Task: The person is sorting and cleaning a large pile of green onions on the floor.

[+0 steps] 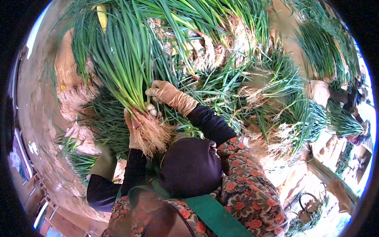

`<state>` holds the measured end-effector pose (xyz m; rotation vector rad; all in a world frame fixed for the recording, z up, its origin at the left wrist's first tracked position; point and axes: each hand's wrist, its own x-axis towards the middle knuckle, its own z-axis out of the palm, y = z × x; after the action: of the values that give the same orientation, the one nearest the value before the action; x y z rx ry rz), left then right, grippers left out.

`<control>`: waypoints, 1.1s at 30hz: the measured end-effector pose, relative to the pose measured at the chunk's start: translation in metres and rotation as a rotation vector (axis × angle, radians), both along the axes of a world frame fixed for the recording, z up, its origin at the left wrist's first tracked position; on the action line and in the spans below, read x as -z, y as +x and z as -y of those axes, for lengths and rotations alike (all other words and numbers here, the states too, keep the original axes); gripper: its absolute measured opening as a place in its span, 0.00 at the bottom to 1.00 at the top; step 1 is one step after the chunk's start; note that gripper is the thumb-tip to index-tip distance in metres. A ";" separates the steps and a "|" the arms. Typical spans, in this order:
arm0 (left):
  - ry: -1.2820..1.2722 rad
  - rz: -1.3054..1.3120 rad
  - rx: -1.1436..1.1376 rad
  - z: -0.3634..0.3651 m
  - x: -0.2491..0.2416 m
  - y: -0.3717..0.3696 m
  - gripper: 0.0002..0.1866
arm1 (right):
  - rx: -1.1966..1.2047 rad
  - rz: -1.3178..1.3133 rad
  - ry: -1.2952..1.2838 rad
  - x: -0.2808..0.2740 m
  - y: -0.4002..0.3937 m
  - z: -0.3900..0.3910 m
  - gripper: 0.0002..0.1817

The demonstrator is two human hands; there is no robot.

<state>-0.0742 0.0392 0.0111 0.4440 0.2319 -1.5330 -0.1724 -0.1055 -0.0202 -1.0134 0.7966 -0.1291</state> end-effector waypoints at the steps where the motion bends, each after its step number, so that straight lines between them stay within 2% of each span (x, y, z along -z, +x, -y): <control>1: 0.089 -0.001 -0.020 -0.004 0.010 0.000 0.34 | 0.049 -0.012 0.068 0.005 -0.001 -0.002 0.12; 3: 0.092 0.075 0.107 -0.008 0.027 0.006 0.33 | 0.079 -0.095 -0.042 0.010 -0.004 -0.006 0.11; 5: 0.042 0.075 0.093 -0.018 0.075 0.016 0.33 | 0.090 -0.116 -0.125 0.011 -0.002 -0.005 0.10; 8: 0.078 0.077 0.038 -0.009 0.064 0.009 0.34 | 0.175 -0.120 -0.185 0.025 -0.002 -0.004 0.10; 9: 0.110 0.075 0.011 -0.004 0.046 0.002 0.34 | 0.213 -0.107 -0.194 0.030 -0.004 -0.006 0.10; 11: 0.110 0.129 0.002 0.005 0.014 -0.009 0.34 | 0.389 0.026 0.082 0.021 -0.012 -0.009 0.07; 13: 0.119 0.103 0.023 0.011 -0.006 -0.015 0.34 | 0.685 0.250 0.169 0.009 -0.028 0.004 0.07; 14: 0.087 0.014 0.000 0.011 -0.014 -0.013 0.37 | 0.831 0.360 0.214 0.005 -0.039 0.015 0.09; 15: 0.089 0.012 0.005 0.008 -0.009 -0.012 0.37 | 0.975 0.470 0.260 0.003 -0.052 0.024 0.11; 17: 0.077 0.012 0.028 0.006 0.004 -0.007 0.38 | 0.641 0.307 -0.032 0.000 -0.085 0.046 0.10; 18: 0.097 0.083 -0.027 0.008 -0.013 -0.011 0.39 | 0.480 -0.046 -0.057 0.009 -0.095 0.056 0.11; 19: 0.025 0.020 -0.043 0.009 -0.013 -0.013 0.41 | 0.275 0.036 -0.155 0.043 -0.109 0.064 0.12; 21: -0.092 -0.059 0.017 0.008 -0.007 -0.009 0.45 | 0.075 -0.440 -0.840 0.081 -0.128 0.060 0.14; 22: -0.094 0.027 0.100 0.019 -0.011 -0.005 0.49 | 0.105 -0.355 -0.865 0.060 -0.119 0.058 0.17; 23: 0.018 0.047 0.065 0.020 -0.022 -0.010 0.37 | -0.090 -0.478 -0.941 0.095 -0.131 0.073 0.21; 24: -0.058 -0.120 0.164 0.025 -0.006 -0.002 0.29 | -0.064 -0.550 -0.881 0.082 -0.127 0.074 0.20; 26: -0.111 -0.177 0.313 0.020 0.002 0.018 0.27 | -0.007 -0.693 -0.818 0.072 -0.105 0.053 0.19; 27: -0.301 -0.246 0.313 0.016 0.015 0.023 0.27 | 0.095 -0.691 -0.705 0.051 -0.085 0.051 0.19; 29: -0.521 -0.251 0.302 0.016 0.025 0.019 0.39 | 0.270 -0.660 -0.800 0.018 -0.087 0.065 0.19; 30: -0.616 -0.230 0.299 0.013 0.035 0.025 0.39 | 0.353 -0.642 -0.851 0.001 -0.088 0.071 0.20; 31: -0.647 -0.184 0.236 0.015 0.022 0.014 0.38 | 0.449 -0.367 -0.779 -0.020 -0.092 0.070 0.19; 33: -0.579 -0.134 0.235 0.025 0.000 0.002 0.38 | 0.221 -0.218 -1.177 0.006 -0.088 0.062 0.18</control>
<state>-0.0721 0.0140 0.0107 -0.0947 -0.1699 -1.7737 -0.2608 -0.1678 -0.0262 -2.0624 1.0416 -0.7486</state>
